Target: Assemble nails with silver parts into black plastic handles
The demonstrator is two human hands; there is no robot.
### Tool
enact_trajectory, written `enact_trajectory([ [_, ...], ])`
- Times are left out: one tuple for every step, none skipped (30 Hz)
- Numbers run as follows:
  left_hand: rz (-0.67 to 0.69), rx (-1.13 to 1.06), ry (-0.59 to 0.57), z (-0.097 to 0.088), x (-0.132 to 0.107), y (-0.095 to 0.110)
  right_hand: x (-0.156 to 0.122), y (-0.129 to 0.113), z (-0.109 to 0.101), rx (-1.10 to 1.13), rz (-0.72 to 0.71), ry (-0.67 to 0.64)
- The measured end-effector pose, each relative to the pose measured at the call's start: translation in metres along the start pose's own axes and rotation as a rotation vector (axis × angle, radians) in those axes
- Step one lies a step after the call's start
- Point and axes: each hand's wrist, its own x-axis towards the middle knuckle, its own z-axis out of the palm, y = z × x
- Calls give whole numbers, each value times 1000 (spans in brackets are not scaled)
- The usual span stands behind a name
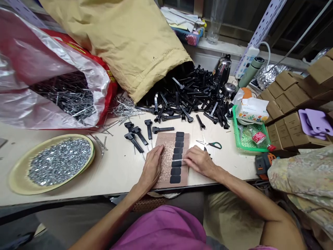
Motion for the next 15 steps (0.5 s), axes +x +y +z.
enact_trajectory([
  [-5, -8, -6, 0, 0, 0, -1, -8, -5, 88, 129, 67],
  [-10, -17, -13, -1, 0, 0, -4, -17, -8, 204, 271, 91],
  [-14, -26, -20, -1, -1, 0, -9, -28, -7, 349, 430, 65],
  [-17, -33, -23, -1, -1, 0, -16, -40, -4, 521, 604, -7],
  [-17, -39, -23, -1, -1, -1, -25, -52, 3, 710, 786, -110],
  [-15, -43, -21, -1, -1, -1, -34, -63, 12, 907, 966, -224],
  [-13, -47, -18, 0, -1, -2, -44, -73, 23, 1085, 1133, -314],
  [-11, -53, -13, 1, -1, -2, -52, -80, 35, 1222, 1273, -366],
  [-12, -61, -8, 2, 0, -2, -59, -85, 48, 1321, 1393, -378],
  [-16, -71, -1, 2, 0, -2, -63, -86, 61, 1393, 1490, -346],
  [-21, -86, 6, 3, 0, -1, -64, -84, 73, 1451, 1557, -279],
  [-27, -106, 17, 2, 1, 1, -64, -81, 83, 1497, 1594, -200],
  [-32, -130, 30, -1, 1, 2, -62, -77, 92, 1531, 1608, -129],
  [-40, -157, 50, -4, 2, 4, -60, -74, 99, 1556, 1605, -82],
  [-55, -184, 76, -10, 2, 6, -58, -73, 104, 1573, 1594, -79],
])
